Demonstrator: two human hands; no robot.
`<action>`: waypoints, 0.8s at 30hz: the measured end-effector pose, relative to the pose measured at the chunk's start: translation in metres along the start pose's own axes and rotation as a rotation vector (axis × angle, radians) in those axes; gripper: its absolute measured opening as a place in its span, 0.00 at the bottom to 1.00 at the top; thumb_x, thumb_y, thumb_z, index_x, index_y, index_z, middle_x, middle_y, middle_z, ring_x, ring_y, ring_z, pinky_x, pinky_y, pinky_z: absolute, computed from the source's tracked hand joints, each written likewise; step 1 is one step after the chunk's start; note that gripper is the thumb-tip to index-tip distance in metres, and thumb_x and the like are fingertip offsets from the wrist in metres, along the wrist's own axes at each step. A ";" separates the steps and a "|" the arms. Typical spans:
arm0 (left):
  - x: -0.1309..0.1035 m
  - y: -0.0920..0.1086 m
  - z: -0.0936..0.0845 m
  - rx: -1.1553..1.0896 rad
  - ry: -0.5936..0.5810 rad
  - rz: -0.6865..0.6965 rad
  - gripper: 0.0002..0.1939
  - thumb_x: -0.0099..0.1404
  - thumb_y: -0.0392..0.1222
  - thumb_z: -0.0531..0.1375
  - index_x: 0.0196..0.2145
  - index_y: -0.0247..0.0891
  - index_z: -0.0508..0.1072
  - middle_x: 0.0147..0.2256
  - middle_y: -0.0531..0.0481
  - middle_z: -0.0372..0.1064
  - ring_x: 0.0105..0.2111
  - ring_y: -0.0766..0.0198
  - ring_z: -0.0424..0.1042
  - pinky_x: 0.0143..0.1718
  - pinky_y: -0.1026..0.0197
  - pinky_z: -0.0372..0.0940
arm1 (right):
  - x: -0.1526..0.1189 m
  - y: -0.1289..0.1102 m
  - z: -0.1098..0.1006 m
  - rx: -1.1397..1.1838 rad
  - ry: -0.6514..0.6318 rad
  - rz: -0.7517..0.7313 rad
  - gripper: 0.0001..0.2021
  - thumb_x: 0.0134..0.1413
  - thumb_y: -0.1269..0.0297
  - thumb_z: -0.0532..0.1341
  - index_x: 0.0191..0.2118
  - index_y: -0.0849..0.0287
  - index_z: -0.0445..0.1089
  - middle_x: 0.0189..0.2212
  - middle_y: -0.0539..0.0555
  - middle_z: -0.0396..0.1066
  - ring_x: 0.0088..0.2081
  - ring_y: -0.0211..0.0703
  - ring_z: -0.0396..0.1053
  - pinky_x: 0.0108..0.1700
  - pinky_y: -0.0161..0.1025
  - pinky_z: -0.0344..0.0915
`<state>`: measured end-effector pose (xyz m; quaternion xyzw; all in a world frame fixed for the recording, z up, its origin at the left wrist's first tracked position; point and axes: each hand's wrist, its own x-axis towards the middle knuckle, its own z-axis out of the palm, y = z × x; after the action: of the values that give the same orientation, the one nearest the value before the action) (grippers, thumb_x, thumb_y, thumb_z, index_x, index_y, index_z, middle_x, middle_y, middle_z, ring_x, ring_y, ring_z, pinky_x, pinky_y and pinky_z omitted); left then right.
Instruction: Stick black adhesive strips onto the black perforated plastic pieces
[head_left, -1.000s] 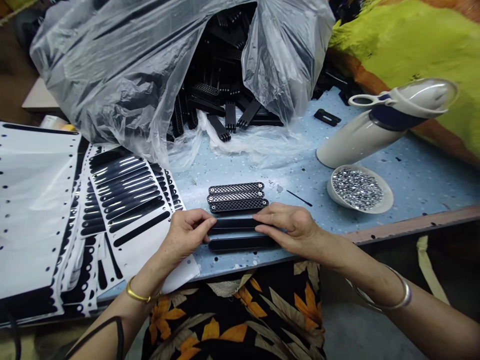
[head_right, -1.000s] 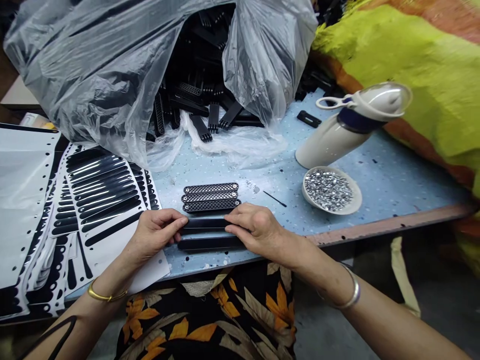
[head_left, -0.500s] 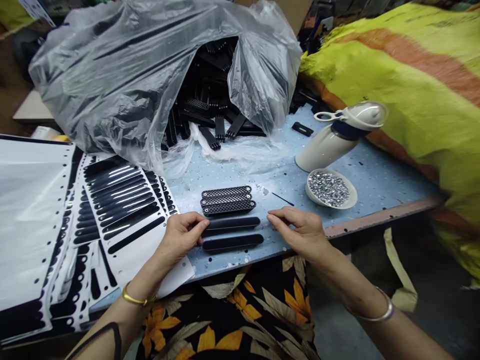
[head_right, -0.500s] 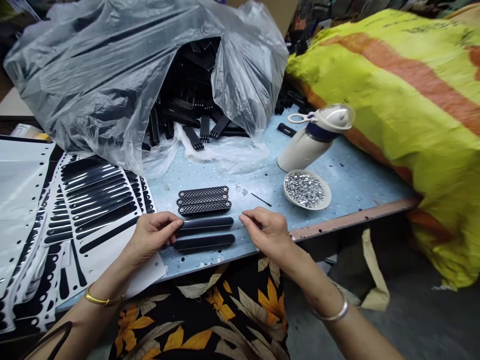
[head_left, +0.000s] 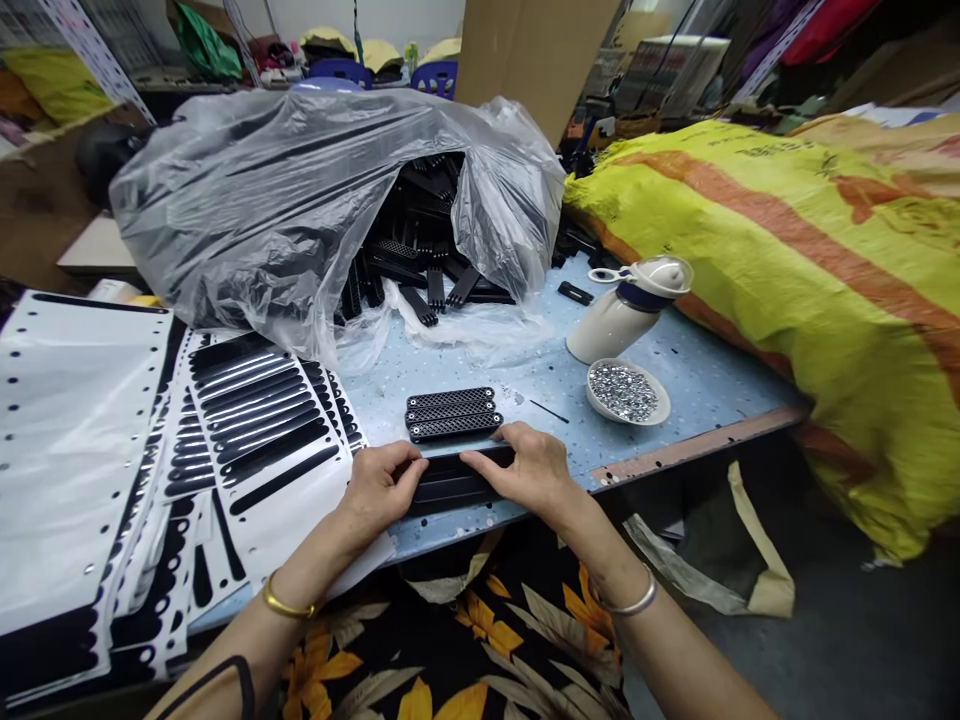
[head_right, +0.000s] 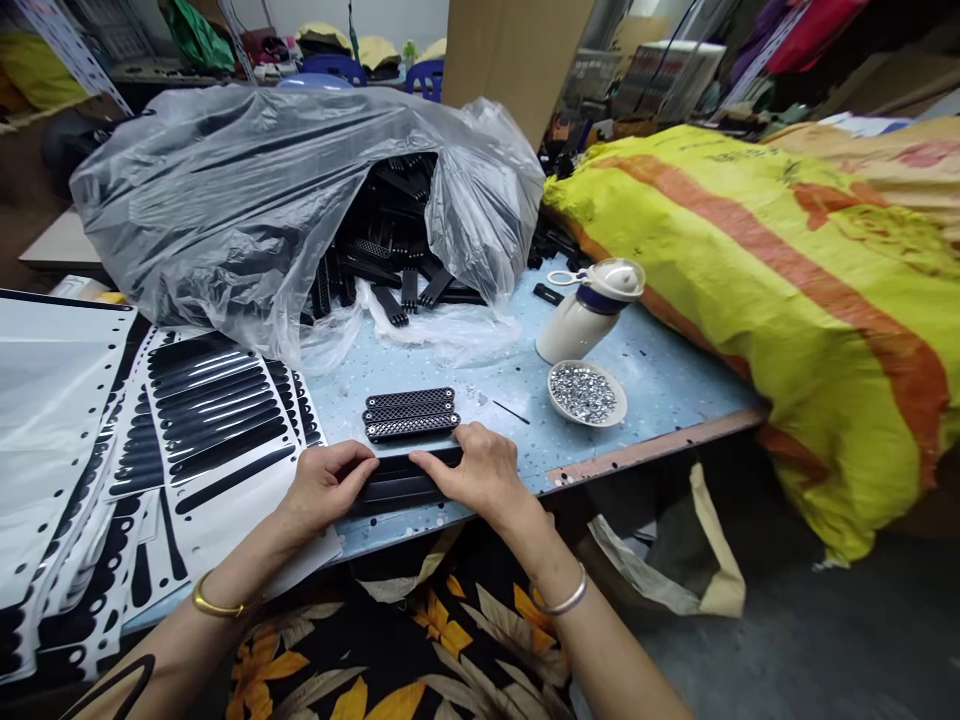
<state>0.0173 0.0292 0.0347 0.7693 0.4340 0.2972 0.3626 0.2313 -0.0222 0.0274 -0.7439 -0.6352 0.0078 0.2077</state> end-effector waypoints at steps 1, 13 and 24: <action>0.000 0.000 0.000 0.000 0.000 -0.001 0.11 0.60 0.40 0.57 0.24 0.38 0.77 0.20 0.52 0.73 0.21 0.67 0.69 0.26 0.66 0.61 | -0.001 0.000 0.002 -0.002 0.008 0.020 0.23 0.49 0.39 0.64 0.26 0.58 0.73 0.26 0.57 0.76 0.27 0.49 0.74 0.30 0.41 0.65; 0.006 -0.006 0.002 -0.358 -0.033 -0.303 0.11 0.53 0.46 0.64 0.20 0.36 0.73 0.12 0.56 0.63 0.13 0.69 0.64 0.17 0.68 0.57 | -0.011 0.030 -0.007 0.476 0.065 -0.021 0.10 0.54 0.61 0.61 0.26 0.57 0.77 0.20 0.52 0.74 0.22 0.41 0.70 0.26 0.37 0.66; 0.009 0.001 -0.004 -0.194 -0.083 -0.197 0.12 0.59 0.45 0.58 0.24 0.36 0.76 0.14 0.56 0.65 0.15 0.67 0.68 0.19 0.67 0.60 | -0.004 0.035 -0.013 0.616 0.009 0.047 0.14 0.60 0.58 0.56 0.34 0.60 0.76 0.24 0.54 0.77 0.26 0.46 0.76 0.31 0.40 0.72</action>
<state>0.0189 0.0374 0.0391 0.6960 0.4611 0.2686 0.4805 0.2668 -0.0331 0.0272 -0.6603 -0.5846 0.2015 0.4262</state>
